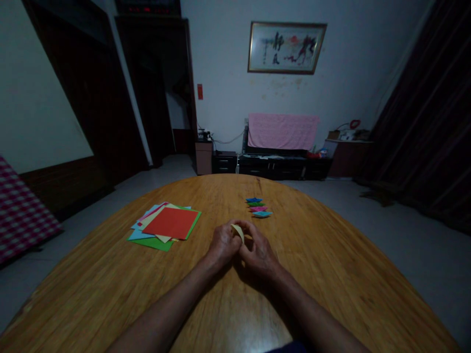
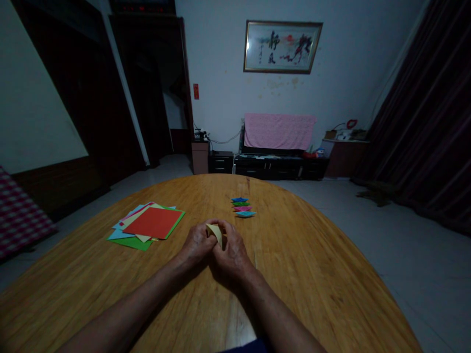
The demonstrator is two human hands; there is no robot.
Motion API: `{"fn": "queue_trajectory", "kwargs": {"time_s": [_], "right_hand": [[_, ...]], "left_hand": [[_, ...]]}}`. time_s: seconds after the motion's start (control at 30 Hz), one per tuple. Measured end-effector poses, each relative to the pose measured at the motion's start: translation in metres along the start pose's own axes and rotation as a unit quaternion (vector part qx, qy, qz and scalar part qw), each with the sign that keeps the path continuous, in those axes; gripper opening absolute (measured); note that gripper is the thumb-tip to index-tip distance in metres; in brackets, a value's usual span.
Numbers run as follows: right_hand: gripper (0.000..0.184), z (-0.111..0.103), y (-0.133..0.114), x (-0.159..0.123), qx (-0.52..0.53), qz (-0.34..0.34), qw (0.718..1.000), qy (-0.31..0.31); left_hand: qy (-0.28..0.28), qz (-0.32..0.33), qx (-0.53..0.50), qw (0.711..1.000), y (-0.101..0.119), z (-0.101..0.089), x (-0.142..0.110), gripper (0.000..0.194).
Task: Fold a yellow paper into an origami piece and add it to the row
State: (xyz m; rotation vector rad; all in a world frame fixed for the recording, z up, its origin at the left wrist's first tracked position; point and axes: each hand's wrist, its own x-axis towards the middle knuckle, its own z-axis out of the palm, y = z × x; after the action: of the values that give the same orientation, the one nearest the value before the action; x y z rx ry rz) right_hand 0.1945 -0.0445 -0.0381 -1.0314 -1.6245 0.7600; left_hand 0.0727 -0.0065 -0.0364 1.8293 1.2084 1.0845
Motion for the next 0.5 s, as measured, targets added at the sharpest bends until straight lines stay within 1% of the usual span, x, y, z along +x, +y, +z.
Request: {"fn": "queue_trajectory", "kwargs": {"time_s": [0.07, 0.17, 0.3, 0.4, 0.5], "right_hand": [[0.051, 0.001, 0.005, -0.001, -0.044, -0.019, 0.999, -0.003], [0.053, 0.001, 0.016, -0.002, -0.116, -0.039, 0.993, -0.008], [0.051, -0.002, 0.024, -0.002, -0.185, -0.037, 0.982, -0.005], [0.040, -0.003, 0.021, -0.001, -0.222, -0.025, 0.975, -0.004], [0.027, -0.004, 0.016, 0.001, -0.245, -0.022, 0.969, -0.009]], "left_hand": [[0.005, 0.020, 0.031, 0.999, -0.002, 0.000, 0.000, 0.047], [-0.005, 0.024, 0.085, 0.996, -0.006, 0.001, -0.001, 0.048], [-0.018, 0.041, 0.158, 0.986, -0.010, 0.003, -0.003, 0.048], [-0.022, 0.064, 0.178, 0.982, -0.010, 0.005, -0.003, 0.052], [-0.025, 0.070, 0.198, 0.977, -0.010, 0.006, -0.003, 0.055]]}}
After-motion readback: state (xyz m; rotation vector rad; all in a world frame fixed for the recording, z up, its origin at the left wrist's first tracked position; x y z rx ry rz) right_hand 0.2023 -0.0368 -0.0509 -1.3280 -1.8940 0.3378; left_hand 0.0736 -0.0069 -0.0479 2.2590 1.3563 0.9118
